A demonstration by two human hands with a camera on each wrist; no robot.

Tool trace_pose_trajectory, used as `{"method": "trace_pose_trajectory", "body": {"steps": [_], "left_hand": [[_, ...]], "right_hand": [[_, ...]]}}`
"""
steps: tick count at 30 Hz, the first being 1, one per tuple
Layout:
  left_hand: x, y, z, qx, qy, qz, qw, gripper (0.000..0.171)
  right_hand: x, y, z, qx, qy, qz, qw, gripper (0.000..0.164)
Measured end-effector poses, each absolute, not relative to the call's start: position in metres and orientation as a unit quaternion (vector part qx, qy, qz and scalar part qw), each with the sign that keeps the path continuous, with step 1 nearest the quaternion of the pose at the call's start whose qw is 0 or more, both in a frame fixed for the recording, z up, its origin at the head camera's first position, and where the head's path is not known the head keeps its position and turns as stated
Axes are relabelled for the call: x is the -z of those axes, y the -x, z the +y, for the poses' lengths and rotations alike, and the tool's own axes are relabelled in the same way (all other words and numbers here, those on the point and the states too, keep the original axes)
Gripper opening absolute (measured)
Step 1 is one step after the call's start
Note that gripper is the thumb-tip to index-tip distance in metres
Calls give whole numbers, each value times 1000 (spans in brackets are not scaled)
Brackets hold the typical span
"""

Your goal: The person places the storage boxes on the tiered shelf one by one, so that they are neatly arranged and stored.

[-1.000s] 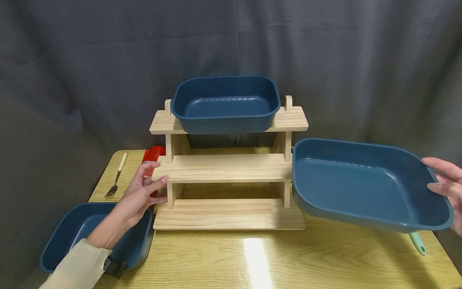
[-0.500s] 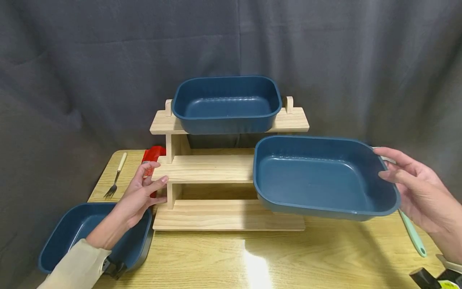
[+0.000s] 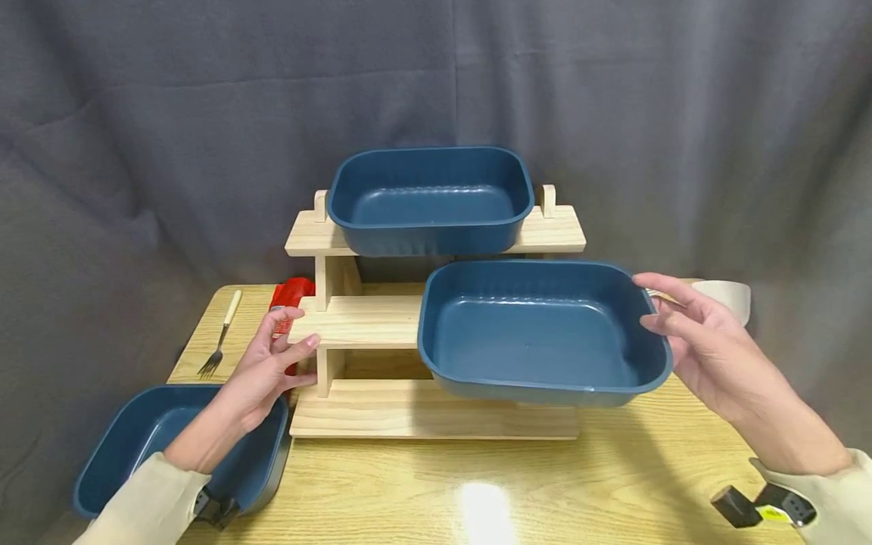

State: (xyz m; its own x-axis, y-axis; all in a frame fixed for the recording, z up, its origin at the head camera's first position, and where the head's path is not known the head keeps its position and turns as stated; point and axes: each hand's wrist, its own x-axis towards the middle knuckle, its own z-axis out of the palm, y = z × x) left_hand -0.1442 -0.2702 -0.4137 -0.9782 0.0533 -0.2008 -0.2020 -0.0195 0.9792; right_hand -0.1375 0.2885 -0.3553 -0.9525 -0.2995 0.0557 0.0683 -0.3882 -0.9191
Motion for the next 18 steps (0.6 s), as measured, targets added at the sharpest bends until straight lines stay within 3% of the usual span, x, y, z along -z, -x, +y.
{"method": "trace_pose_trajectory", "body": {"steps": [18], "left_hand": [[416,145,-271,-709,55,698,85,46]], "right_hand": [[354,152,211,807,73,575,117,42]]}}
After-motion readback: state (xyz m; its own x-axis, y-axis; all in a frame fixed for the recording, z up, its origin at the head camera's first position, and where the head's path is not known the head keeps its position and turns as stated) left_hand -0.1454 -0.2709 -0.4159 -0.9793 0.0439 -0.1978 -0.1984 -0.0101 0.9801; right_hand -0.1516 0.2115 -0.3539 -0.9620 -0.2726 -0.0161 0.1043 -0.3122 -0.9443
